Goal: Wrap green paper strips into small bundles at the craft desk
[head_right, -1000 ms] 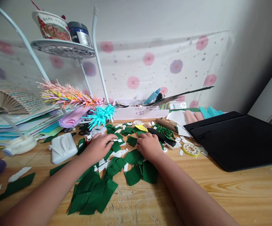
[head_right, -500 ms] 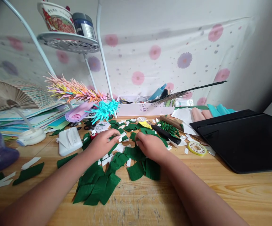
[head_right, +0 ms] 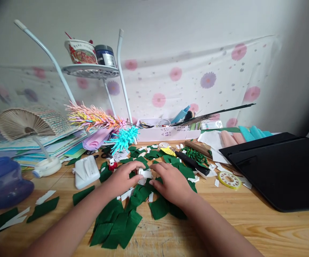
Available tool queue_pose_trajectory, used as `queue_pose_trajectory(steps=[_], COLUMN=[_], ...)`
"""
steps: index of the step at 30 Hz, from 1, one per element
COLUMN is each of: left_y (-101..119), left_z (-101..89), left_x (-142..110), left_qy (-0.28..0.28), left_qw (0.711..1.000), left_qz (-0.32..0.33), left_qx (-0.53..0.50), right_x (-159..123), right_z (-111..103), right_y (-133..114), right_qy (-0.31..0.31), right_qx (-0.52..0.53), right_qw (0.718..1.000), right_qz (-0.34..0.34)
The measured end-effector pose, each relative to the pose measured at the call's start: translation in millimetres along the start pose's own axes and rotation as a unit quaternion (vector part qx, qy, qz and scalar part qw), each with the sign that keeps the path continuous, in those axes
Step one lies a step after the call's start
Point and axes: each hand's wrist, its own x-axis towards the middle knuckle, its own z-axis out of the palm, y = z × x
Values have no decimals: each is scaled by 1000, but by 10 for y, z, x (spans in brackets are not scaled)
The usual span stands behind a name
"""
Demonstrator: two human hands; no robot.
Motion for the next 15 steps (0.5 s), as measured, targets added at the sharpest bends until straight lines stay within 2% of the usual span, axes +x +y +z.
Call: queue_pose_trajectory(steps=[3, 7, 12, 15], left_y=[127, 203, 125, 5], left_z=[11, 9, 17, 7], left_x=[-22, -31, -19, 11], left_qy=[-16, -14, 12, 33], left_qw=[1000, 999, 1000, 999], left_qz=[7, 22, -16, -12], left_qx=[-21, -35, -19, 9], right_x=[5, -10, -16, -13], right_z=[38, 38, -24, -61], right_y=[-37, -49, -21, 23], right_qy=[-12, -20, -21, -19], right_qx=[41, 68, 80, 69], right_qw=[999, 997, 993, 993], right_qz=[2, 43, 79, 97])
